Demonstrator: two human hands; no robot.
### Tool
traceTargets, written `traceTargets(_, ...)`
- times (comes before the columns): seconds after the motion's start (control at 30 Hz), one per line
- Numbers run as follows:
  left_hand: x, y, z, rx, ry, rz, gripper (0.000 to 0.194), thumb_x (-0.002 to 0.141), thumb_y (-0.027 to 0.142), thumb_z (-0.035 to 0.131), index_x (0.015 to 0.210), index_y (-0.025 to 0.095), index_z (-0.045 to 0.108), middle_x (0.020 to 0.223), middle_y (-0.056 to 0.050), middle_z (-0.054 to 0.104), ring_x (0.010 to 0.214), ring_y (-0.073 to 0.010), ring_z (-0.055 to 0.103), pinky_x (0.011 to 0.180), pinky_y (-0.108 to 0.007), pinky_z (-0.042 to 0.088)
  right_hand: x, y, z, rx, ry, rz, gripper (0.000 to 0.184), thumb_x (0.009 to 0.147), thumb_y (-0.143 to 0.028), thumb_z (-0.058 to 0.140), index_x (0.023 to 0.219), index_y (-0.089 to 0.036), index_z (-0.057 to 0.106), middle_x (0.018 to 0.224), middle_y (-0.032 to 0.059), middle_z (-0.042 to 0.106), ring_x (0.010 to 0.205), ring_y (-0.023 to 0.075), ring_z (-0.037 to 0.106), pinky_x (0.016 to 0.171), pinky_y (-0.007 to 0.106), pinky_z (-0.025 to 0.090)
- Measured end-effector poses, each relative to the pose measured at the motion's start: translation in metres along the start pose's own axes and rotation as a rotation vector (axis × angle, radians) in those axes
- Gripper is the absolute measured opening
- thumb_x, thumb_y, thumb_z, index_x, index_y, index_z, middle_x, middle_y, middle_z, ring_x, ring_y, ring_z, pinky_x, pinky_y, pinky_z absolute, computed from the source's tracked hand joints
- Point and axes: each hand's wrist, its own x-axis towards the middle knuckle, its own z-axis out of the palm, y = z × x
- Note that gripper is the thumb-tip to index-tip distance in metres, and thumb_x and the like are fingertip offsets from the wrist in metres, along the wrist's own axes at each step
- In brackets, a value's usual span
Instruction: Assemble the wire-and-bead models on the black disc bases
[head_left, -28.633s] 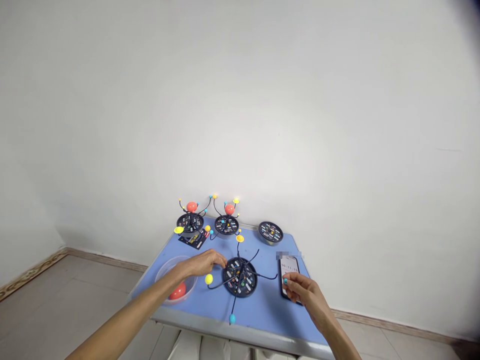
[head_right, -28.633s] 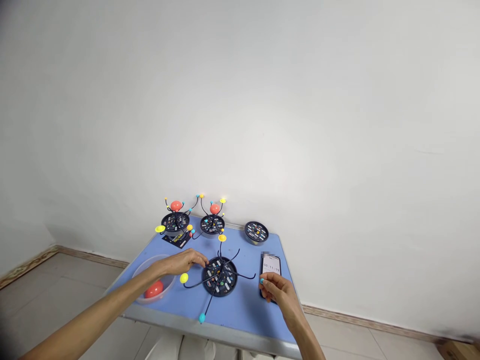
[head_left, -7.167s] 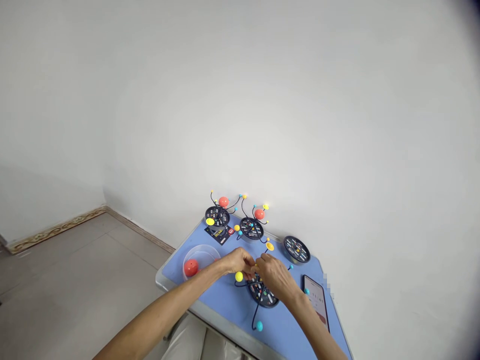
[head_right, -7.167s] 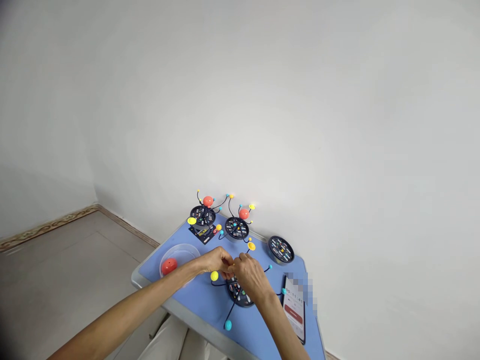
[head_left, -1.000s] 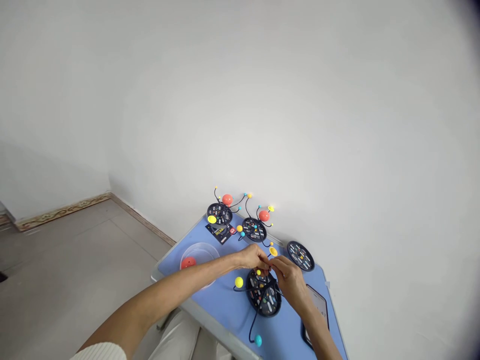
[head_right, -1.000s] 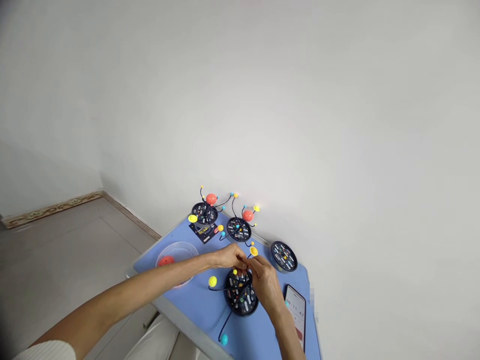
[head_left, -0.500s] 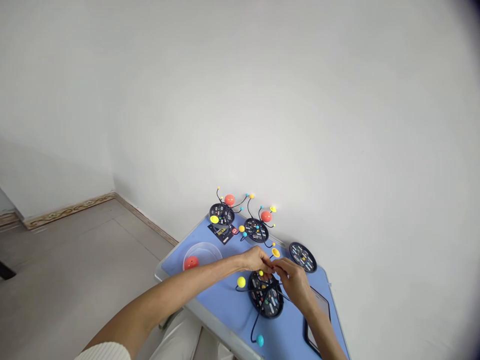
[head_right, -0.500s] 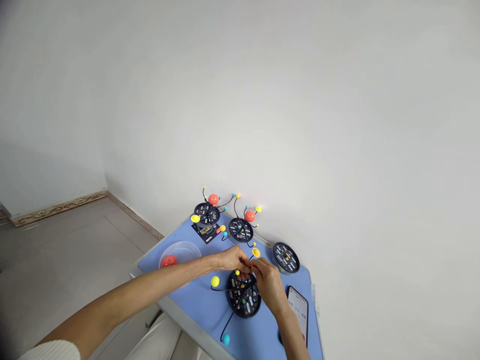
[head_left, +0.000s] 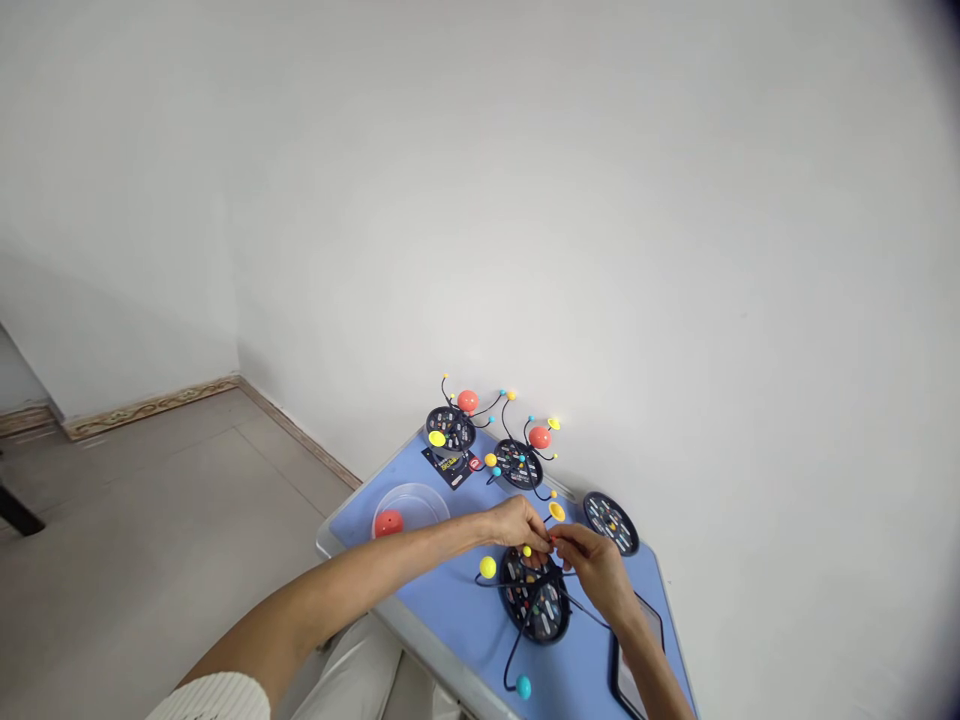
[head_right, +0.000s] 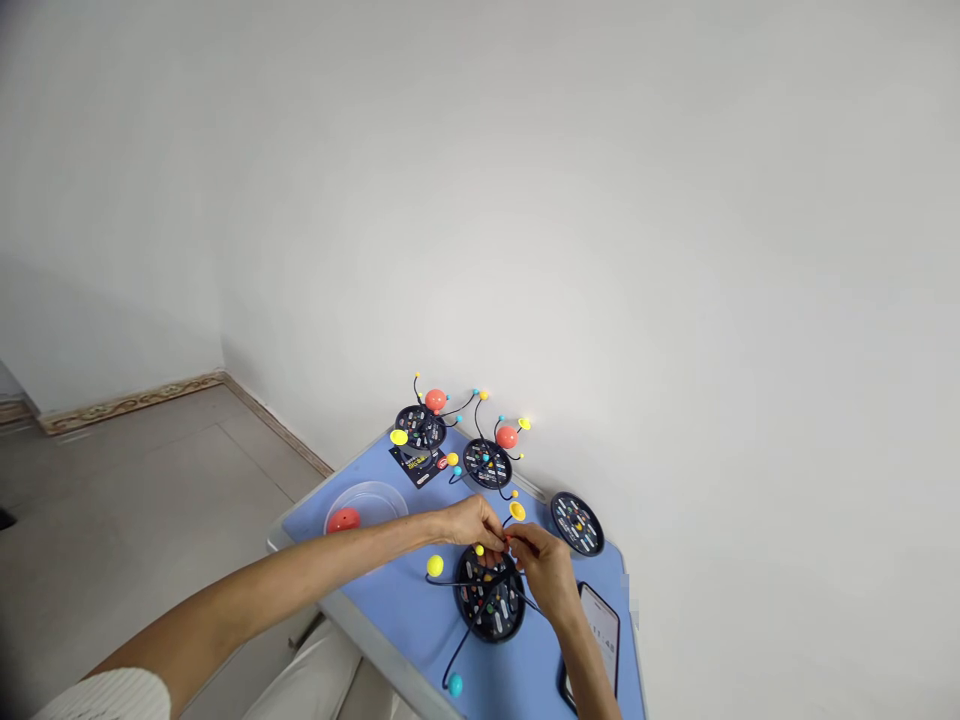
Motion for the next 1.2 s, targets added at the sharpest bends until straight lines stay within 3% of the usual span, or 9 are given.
traceTargets(0.27, 0.002, -0.002, 0.0, -0.004, 0.023, 0.007, 0.008, 0.068, 0.012, 0.067, 0.061, 0.015, 0.067, 0.05, 0.002, 0.059, 0.063, -0.0223, 0.068, 0.069, -0.036, 0.055, -0.001, -0.012, -0.001, -0.248, -0.033, -0.237, 0.035, 0.092, -0.027, 0.039, 0.08, -0.019, 0.07, 0.078, 0.0092, 0.069, 0.066, 0.0193, 0.062, 0.062, 0.029, 0.048)
traceTargets(0.47, 0.004, -0.004, 0.001, -0.007, 0.059, 0.02, 0.01, 0.066, 0.018, 0.072, 0.059, 0.015, 0.067, 0.052, -0.001, 0.06, 0.06, -0.0219, 0.065, 0.066, -0.036, 0.054, -0.003, -0.011, 0.0, -0.474, -0.075, -0.385, 0.039, 0.094, -0.017, 0.032, 0.08, -0.018, 0.068, 0.074, 0.0089, 0.064, 0.067, 0.0194, 0.058, 0.061, 0.028, 0.045)
traceTargets(0.8, -0.001, -0.002, 0.003, -0.018, 0.075, 0.024, 0.02, 0.069, 0.026, 0.074, 0.055, 0.014, 0.065, 0.052, -0.003, 0.059, 0.056, -0.0218, 0.062, 0.068, -0.041, 0.052, 0.003, -0.001, 0.006, -0.799, -0.066, -0.377, 0.03, 0.086, 0.0, 0.042, 0.072, -0.016, 0.064, 0.068, 0.0055, 0.062, 0.062, 0.0178, 0.06, 0.055, 0.026, 0.036)
traceTargets(1.2, -0.005, 0.003, 0.006, 0.009, 0.086, 0.019, 0.022, 0.066, 0.03, 0.074, 0.055, 0.015, 0.063, 0.053, -0.001, 0.06, 0.052, -0.0168, 0.056, 0.069, -0.04, 0.053, 0.001, -0.009, 0.006, -0.927, -0.084, -0.39, 0.032, 0.087, 0.004, 0.045, 0.073, -0.017, 0.064, 0.072, 0.0065, 0.064, 0.067, 0.0189, 0.063, 0.056, 0.026, 0.038)
